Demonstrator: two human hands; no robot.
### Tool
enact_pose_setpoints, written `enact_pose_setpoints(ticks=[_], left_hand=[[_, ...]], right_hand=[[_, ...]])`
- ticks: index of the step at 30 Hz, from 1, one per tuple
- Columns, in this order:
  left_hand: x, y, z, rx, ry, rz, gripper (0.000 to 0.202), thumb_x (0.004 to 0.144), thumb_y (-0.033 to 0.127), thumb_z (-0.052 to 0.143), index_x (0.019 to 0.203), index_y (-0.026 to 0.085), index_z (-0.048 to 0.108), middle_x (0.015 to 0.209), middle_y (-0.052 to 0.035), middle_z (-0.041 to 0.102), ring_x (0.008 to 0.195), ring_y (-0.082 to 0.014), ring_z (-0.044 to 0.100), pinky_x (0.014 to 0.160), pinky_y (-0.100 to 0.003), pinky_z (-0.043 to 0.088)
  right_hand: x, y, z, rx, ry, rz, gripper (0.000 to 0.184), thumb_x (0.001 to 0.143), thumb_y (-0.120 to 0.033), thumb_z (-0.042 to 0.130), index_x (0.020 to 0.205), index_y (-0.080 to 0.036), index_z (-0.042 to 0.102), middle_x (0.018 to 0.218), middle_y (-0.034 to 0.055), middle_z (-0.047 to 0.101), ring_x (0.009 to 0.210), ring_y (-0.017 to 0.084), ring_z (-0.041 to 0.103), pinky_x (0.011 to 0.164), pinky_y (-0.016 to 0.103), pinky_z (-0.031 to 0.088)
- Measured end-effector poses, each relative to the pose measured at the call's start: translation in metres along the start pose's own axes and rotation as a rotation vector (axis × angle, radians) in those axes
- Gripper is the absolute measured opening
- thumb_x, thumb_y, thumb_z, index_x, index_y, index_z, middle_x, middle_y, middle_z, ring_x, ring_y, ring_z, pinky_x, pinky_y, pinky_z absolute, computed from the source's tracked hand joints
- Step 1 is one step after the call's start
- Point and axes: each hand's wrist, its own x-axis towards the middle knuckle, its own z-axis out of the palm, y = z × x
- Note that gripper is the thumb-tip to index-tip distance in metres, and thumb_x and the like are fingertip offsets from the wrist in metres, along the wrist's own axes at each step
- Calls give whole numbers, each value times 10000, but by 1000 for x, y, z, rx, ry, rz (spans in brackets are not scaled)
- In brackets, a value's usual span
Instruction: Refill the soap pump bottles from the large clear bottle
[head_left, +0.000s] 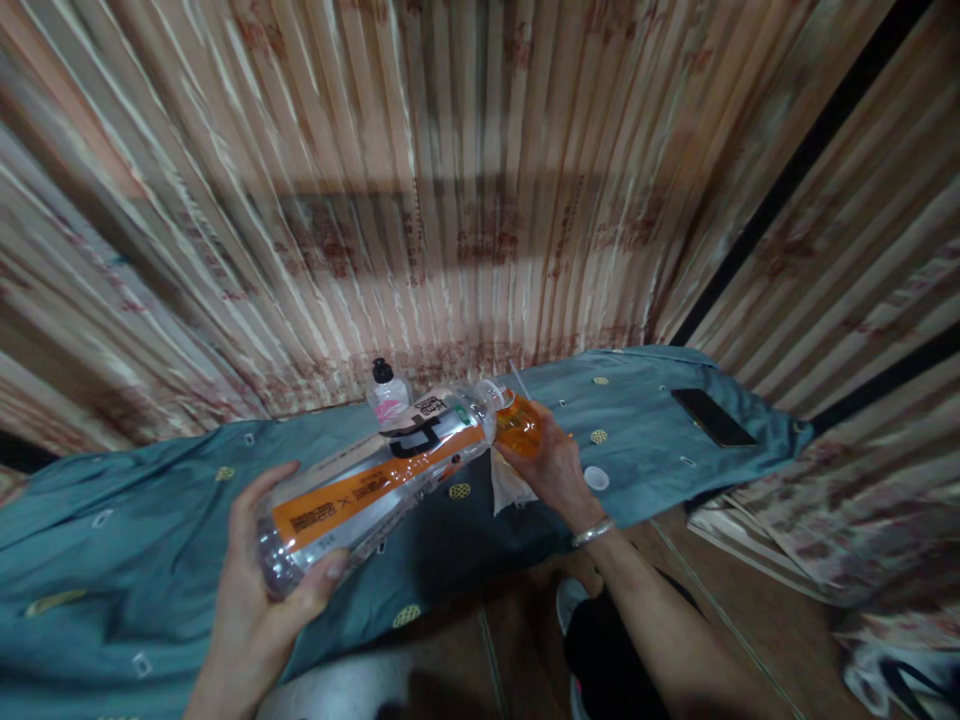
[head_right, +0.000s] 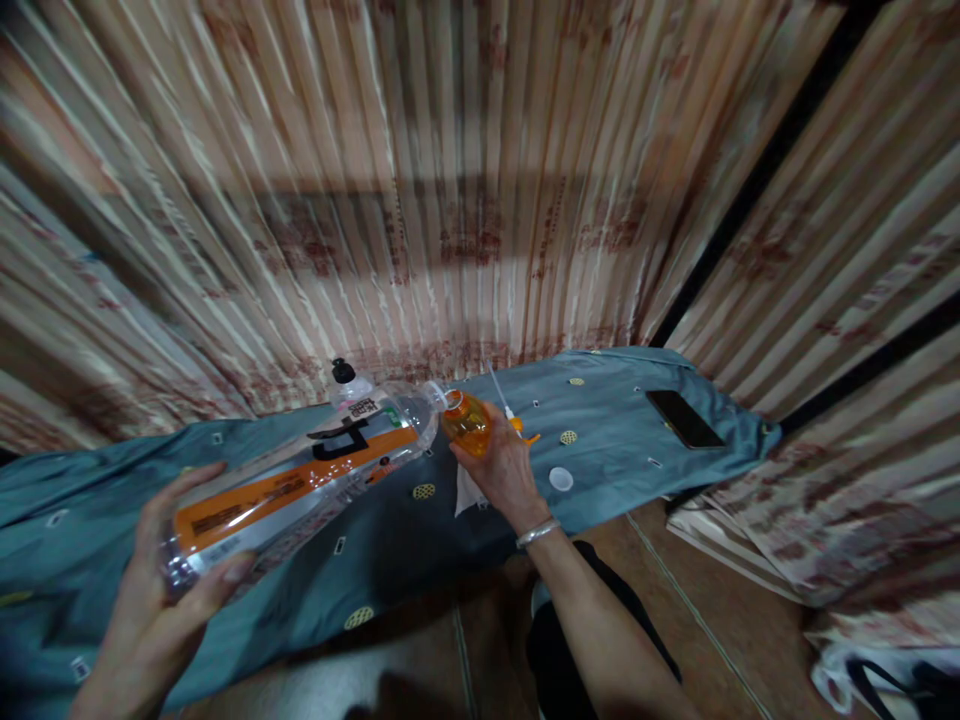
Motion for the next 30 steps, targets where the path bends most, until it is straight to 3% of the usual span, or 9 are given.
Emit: enact_pose_setpoints(ticks=[8,23,30], left_hand=[[1,-3,-1,-12,-14,-3,1006,598,768,833,1403,242,537,1151,-58,752,1023,-279,757,900,-364,588],[1,0,-1,7,-13,23,925,631,713,836,1373,236,559,1109,-85,773,1001,-322,777,885,-441,624],[2,-5,-2,-20,-27,-13,968,621,700,848,1410,235,535,1172,-70,738,1042,-281,744,915,-365,580]], right_hand=[[0,-2,-2,3,-6,7,689,815,-380,810,1413,-179,533,1207,166,806,1072,345,804,904,507,672],[1,-3,-3,-8,-17,29,680,836,-455,779,1422,-183,565,1208,169,808,1039,350,810,867,498,675],[1,-2,-4,5,-24,33,698,824,-470,787,1416,-168,572,1220,175,804,1045,353,807,870,503,674]])
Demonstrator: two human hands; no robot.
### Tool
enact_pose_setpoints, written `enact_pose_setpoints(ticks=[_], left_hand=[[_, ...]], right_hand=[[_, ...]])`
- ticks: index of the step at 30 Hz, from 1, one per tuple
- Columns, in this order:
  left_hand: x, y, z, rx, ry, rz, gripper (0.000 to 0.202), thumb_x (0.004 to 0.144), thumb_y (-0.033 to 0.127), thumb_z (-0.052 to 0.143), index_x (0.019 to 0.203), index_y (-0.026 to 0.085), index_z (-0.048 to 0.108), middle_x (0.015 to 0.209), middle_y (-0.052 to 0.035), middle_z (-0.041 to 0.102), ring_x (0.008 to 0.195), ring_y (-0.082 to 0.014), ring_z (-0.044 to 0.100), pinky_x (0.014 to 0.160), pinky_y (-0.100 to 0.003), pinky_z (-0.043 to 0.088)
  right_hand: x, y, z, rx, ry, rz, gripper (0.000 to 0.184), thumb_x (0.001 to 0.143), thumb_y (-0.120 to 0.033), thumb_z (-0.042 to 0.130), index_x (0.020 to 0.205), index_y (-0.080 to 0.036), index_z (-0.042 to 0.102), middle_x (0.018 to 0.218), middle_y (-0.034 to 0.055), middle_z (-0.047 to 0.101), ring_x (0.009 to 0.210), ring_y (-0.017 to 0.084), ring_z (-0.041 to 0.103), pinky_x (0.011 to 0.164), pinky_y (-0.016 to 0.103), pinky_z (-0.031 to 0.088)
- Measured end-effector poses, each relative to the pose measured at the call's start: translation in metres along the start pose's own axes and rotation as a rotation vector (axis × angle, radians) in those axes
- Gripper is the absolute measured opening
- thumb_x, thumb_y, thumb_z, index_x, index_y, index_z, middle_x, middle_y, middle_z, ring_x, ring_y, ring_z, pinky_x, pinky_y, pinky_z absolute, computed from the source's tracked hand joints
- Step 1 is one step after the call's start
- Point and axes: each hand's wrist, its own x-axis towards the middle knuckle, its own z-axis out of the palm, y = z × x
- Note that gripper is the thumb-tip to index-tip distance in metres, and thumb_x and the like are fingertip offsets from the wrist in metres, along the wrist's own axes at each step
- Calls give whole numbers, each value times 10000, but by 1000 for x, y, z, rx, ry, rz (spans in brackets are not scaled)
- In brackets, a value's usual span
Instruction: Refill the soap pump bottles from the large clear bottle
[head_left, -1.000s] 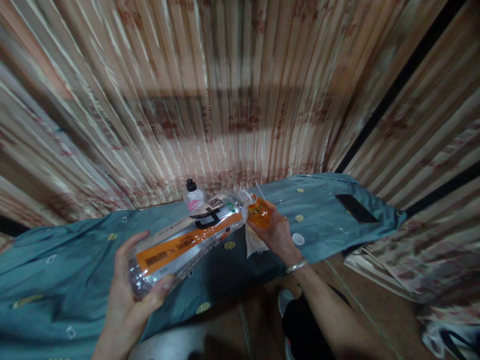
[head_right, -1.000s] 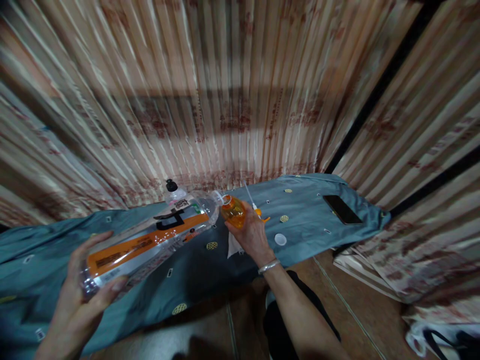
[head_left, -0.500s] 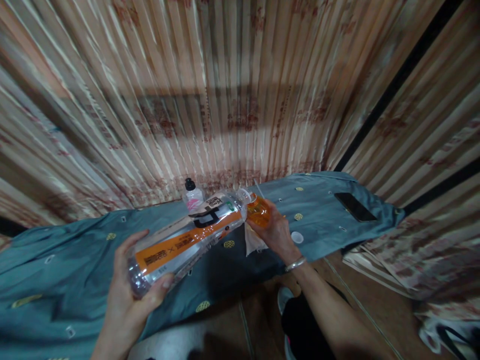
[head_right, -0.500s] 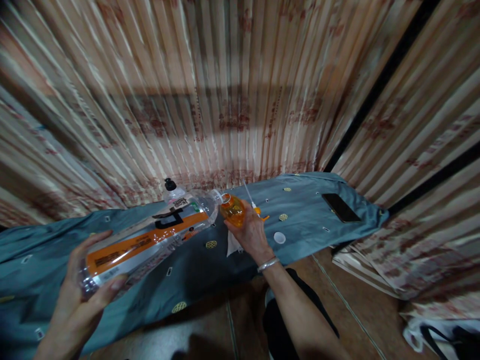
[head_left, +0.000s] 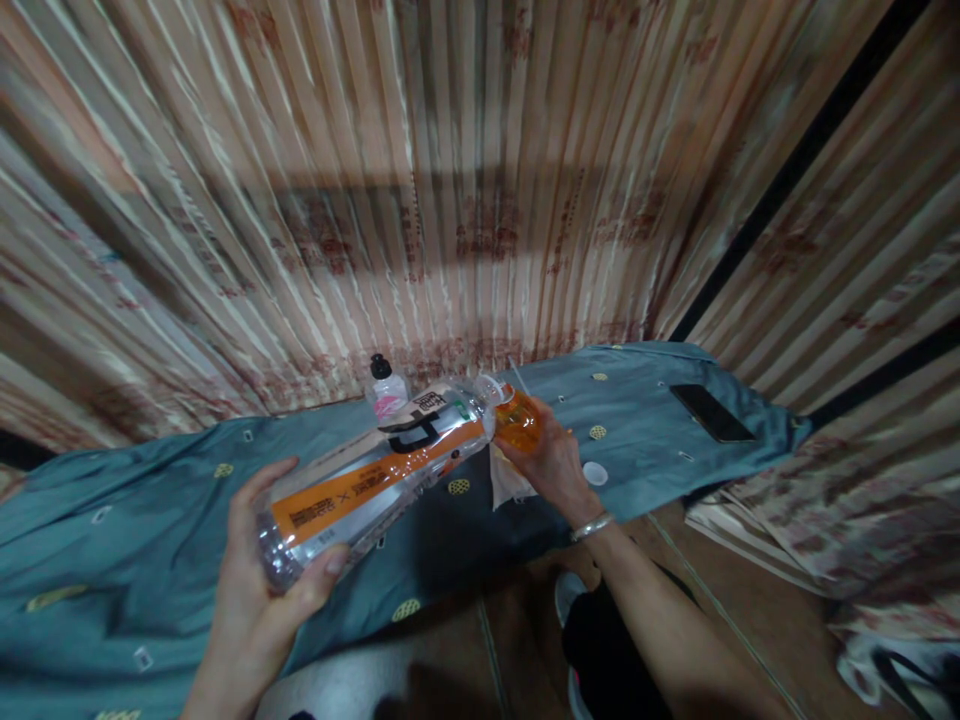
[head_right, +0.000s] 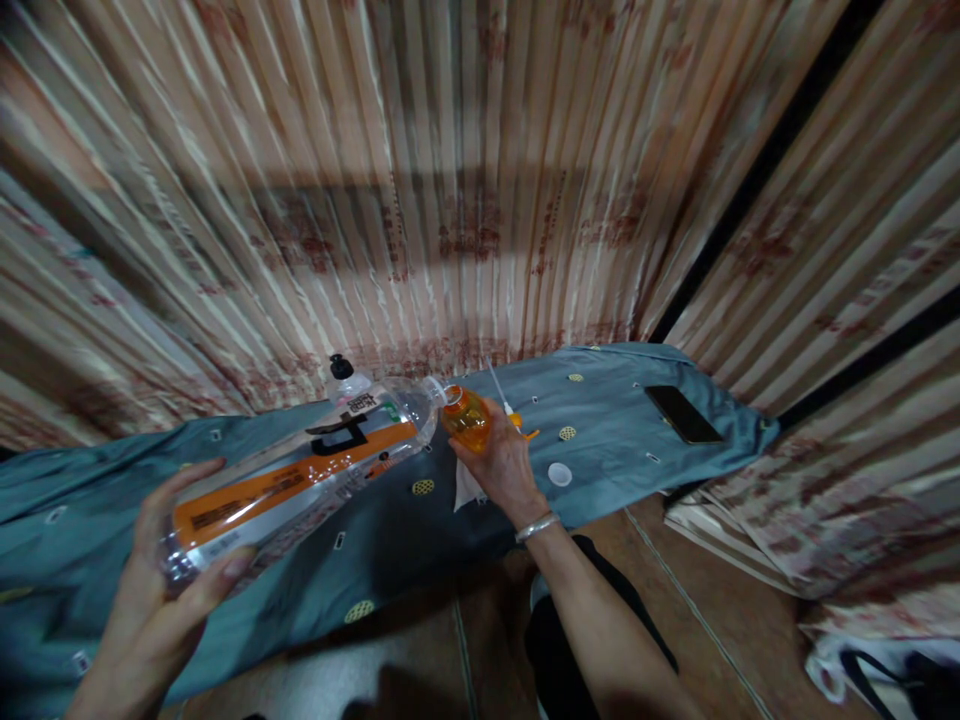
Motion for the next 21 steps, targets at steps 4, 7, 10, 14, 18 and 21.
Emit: enact_pose_setpoints(ticks=[4,7,10,14,18,21], left_hand=[[0,-2,-1,24,-2,25,935,649,694,831,1410,236,538,1189,-80,721,1059,-296,738,951,-405,586],[1,-1,-1,28,9,41,923,633,701,834,1383,240,555,1177,-82,719,1049,-312,744,927,-422,613],[1,1,-1,29,5,27,932,620,698,837,1380,241,551,1163,-81,726,1038,-318,752,897,-418,623],[0,4,0,36,-2,18,943,639,695,831,1401,224,537,1140,-79,745,1028,-302,759,900,-402,613],[-1,5,1,34,1,32,915,650,697,824,1388,236,543,1146,-78,741,1024,-305,762,898,-416,616],[-1,5,1,38,5,34,917,638,698,826,1379,235,547,1155,-74,731,1017,-297,750,898,-405,608]], right_hand=[[0,-1,0,9,12,-9,677,828,-455,781,1407,-177,569,1188,164,813,1048,358,807,872,508,674],[0,-3,-1,7,7,-2,665,826,-437,786,1401,-184,570,1182,159,815,1044,363,808,880,505,673],[0,-5,-2,1,9,7,654,832,-423,782,1398,-177,567,1199,164,810,1061,369,804,895,504,671],[0,-3,-1,4,4,-5,661,835,-459,778,1397,-189,560,1190,156,813,1058,361,806,878,513,675],[0,0,1,-1,13,-18,672,834,-455,790,1403,-186,555,1188,157,812,1063,350,804,884,511,673],[-1,1,2,-11,25,-23,682,825,-428,805,1407,-177,551,1209,159,806,1078,349,800,896,514,670]])
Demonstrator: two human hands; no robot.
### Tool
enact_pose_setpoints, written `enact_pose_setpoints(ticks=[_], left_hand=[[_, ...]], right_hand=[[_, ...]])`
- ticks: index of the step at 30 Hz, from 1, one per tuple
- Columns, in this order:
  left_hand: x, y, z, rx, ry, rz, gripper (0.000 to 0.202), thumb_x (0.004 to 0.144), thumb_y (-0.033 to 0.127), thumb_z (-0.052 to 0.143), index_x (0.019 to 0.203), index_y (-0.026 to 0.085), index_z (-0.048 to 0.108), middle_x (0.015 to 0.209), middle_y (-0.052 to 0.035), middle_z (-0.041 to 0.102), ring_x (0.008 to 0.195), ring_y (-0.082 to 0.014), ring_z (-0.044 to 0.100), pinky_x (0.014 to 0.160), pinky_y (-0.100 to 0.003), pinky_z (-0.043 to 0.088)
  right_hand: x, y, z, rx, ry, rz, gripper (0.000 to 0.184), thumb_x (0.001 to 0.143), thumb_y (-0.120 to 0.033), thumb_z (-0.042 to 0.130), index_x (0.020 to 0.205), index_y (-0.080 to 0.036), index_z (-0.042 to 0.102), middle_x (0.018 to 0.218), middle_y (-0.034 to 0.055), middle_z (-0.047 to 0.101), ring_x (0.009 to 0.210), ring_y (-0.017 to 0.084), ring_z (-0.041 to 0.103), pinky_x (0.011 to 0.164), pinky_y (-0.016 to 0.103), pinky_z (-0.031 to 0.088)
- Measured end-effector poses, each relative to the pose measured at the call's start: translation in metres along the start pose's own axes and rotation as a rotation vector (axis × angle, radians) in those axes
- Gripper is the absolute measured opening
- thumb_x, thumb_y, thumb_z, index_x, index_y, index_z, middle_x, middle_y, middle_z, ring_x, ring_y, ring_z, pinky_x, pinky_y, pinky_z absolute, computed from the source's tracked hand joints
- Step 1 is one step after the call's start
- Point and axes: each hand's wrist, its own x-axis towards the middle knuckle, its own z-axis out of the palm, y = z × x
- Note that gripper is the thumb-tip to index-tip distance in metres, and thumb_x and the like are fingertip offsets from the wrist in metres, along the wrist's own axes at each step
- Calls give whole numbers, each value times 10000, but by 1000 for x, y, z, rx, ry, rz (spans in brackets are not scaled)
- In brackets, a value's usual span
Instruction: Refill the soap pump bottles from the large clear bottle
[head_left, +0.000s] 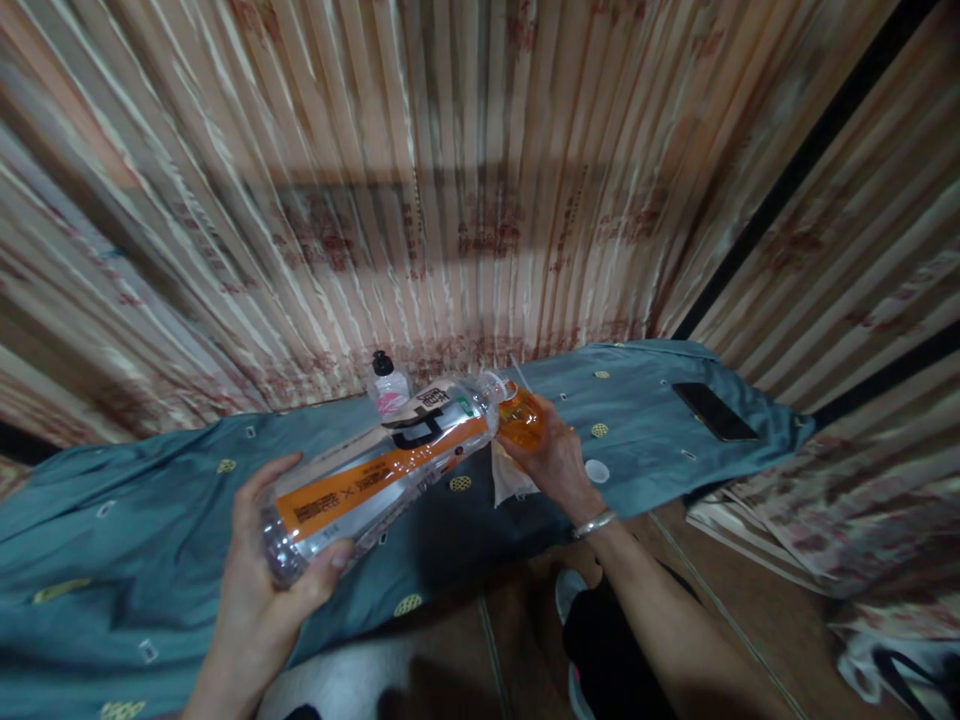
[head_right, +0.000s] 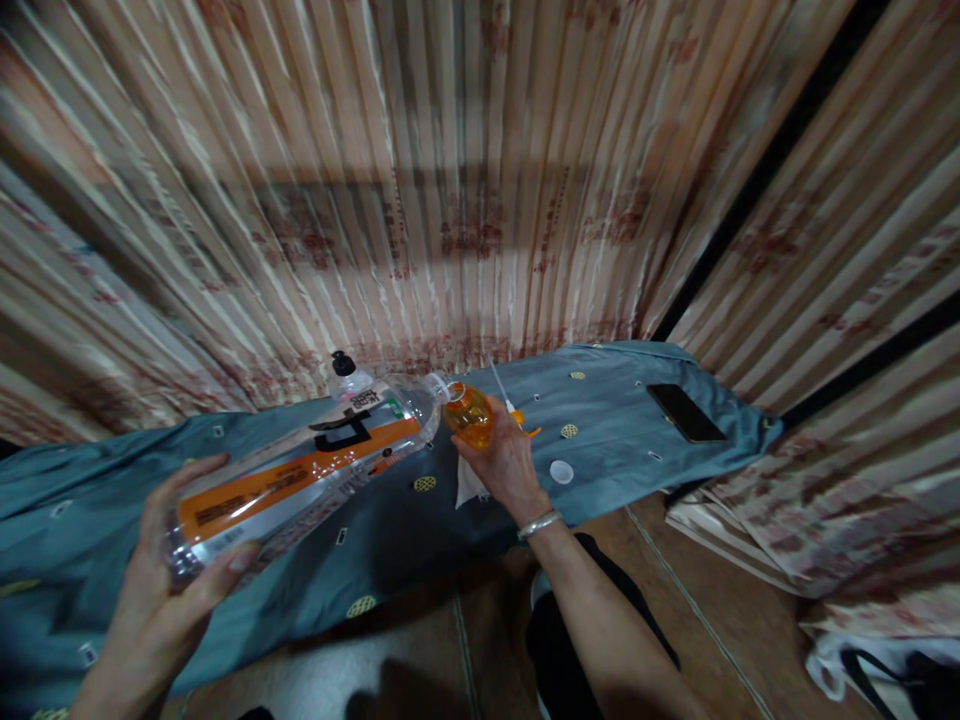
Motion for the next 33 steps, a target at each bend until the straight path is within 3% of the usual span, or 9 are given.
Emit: enact_pose_setpoints(ticks=[4,18,25,33], left_hand=[[-1,1,0,-6,-1,3,909,653,671,822,1391,222,538,1140,-67,733,1002,-277,747,890,-372,599],[-1,0,0,16,-1,23,916,662,707,817,1393,229,541,1142,-72,728,982,-286,752,883,-404,609],[-1,-1,0,-6,7,-2,965,627,716,838,1409,236,537,1211,-92,720,1070,-312,730,942,-422,582],[-3,0,-2,2,1,-18,983,630,727,841,1420,232,531,1196,-75,723,1064,-282,729,936,-370,565]], right_hand=[[0,0,-1,-5,-15,2,704,825,-457,810,1417,-173,556,1240,165,796,1092,352,797,897,511,669],[1,-2,0,-4,-7,3,688,838,-462,798,1417,-177,562,1224,161,802,1093,351,795,905,504,667],[0,-5,0,-17,-9,11,686,834,-449,801,1414,-170,563,1211,167,804,1096,354,793,906,500,667],[-1,-4,1,-20,5,-19,689,847,-456,795,1419,-155,556,1214,181,802,1104,353,792,904,490,669]])
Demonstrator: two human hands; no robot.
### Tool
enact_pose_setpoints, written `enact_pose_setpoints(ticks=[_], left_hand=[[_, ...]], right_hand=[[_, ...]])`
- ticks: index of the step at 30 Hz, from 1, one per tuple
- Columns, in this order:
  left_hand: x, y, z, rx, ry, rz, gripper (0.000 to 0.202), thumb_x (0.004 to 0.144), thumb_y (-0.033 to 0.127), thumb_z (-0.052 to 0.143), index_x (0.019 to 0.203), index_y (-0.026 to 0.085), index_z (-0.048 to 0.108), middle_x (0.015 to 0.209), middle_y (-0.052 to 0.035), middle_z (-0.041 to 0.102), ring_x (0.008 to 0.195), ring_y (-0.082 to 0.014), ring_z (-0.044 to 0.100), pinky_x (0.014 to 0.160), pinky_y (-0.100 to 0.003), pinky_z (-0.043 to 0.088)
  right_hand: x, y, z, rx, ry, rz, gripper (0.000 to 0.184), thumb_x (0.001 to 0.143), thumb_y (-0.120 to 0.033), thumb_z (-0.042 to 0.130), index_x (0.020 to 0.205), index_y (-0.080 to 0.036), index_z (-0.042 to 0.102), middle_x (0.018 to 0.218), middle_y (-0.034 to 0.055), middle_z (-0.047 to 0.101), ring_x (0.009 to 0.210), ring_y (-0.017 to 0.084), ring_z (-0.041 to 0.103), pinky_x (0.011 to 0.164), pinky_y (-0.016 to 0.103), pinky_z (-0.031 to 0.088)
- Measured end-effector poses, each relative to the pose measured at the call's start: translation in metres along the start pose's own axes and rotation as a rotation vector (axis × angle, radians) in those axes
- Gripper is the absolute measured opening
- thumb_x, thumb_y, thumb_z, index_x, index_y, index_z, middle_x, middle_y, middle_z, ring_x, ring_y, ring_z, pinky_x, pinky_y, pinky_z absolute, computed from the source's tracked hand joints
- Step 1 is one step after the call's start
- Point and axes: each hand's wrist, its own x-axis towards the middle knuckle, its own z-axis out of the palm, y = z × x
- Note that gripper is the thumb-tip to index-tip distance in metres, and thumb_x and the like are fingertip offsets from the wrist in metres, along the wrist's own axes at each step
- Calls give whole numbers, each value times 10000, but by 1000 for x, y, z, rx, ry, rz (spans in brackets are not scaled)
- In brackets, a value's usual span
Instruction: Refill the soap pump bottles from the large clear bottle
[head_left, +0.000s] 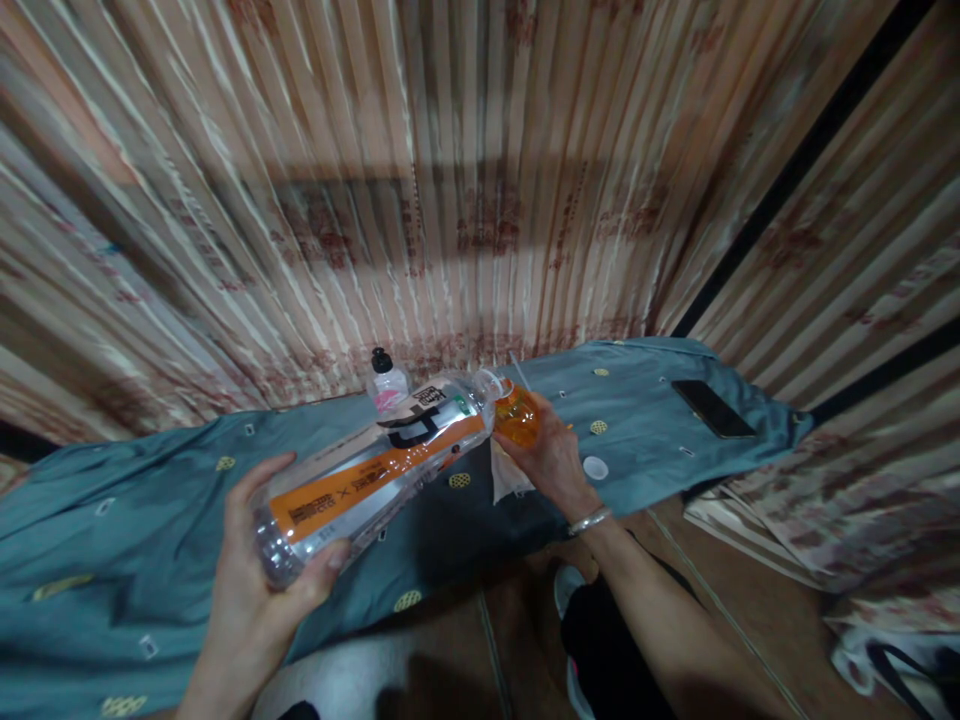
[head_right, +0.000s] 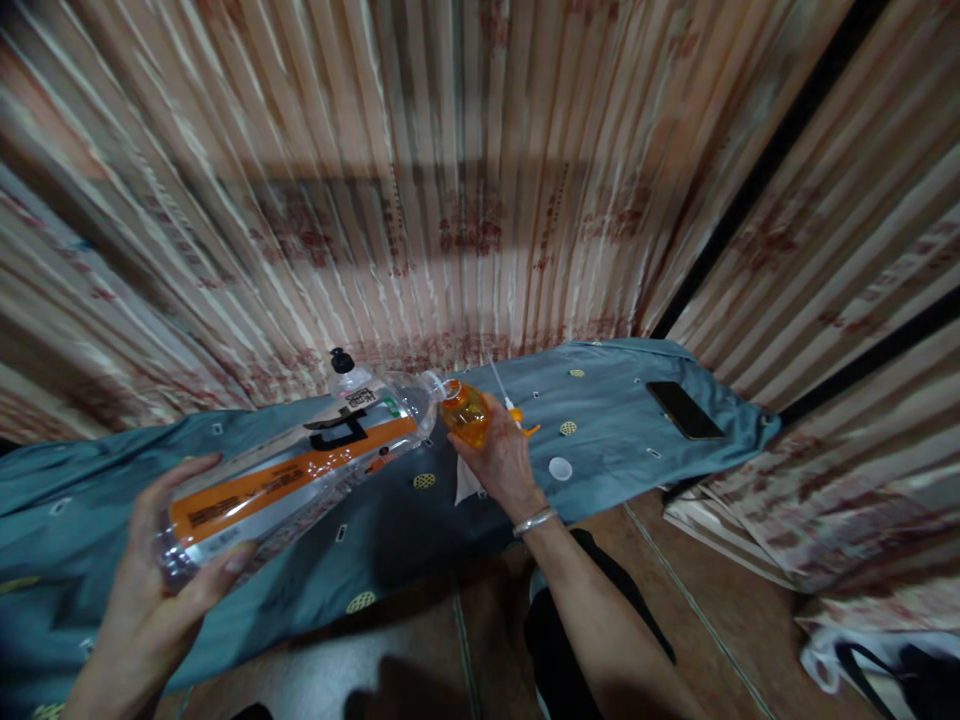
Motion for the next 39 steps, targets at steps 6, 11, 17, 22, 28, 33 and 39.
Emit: enact_pose_setpoints(ticks=[6,11,17,22,28,33,39], left_hand=[[0,1,1,30,15,45,1024,618,803,813,1408,215,532,1206,-79,711,1027,-273,731,912,-368,581],[0,-2,0,34,7,52,991,638,776,812,1413,225,534,1193,-73,708,1036,-281,722,928,-386,563],[0,-3,-1,30,14,31,974,618,739,833,1410,251,547,1186,-65,707,1046,-300,719,950,-420,568],[1,-5,-2,26,14,31,980,603,734,842,1406,255,549,1234,-88,695,1106,-334,705,1020,-485,552],[1,-5,-2,40,4,21,978,615,742,829,1418,261,542,1221,-87,700,1063,-322,720,975,-470,578],[3,-7,-3,53,2,57,969,605,729,837,1396,248,550,1204,-88,703,1049,-310,730,948,-440,598],[1,-5,-2,55,13,48,981,615,757,825,1408,248,554,1207,-86,702,1059,-313,731,974,-456,600]], right_hand=[[-1,2,3,-13,32,-10,694,842,-470,810,1408,-146,570,1163,170,815,1044,342,806,862,465,675],[-2,3,4,-13,37,-26,698,849,-475,805,1419,-155,561,1178,171,811,1058,348,802,866,482,674],[-1,4,5,-14,45,-39,703,845,-446,815,1424,-151,548,1199,173,806,1078,344,800,882,481,676],[-2,5,5,-16,47,-51,711,840,-432,830,1426,-146,546,1206,176,803,1080,340,800,888,475,677],[-2,4,4,-12,37,-36,710,833,-412,845,1422,-145,551,1211,179,799,1092,345,795,907,484,673],[-2,4,3,-13,23,-20,712,835,-415,843,1430,-159,549,1225,175,792,1097,347,790,908,496,672],[-2,4,3,-17,26,-32,719,826,-406,854,1422,-146,547,1209,186,795,1086,354,792,899,498,674]])
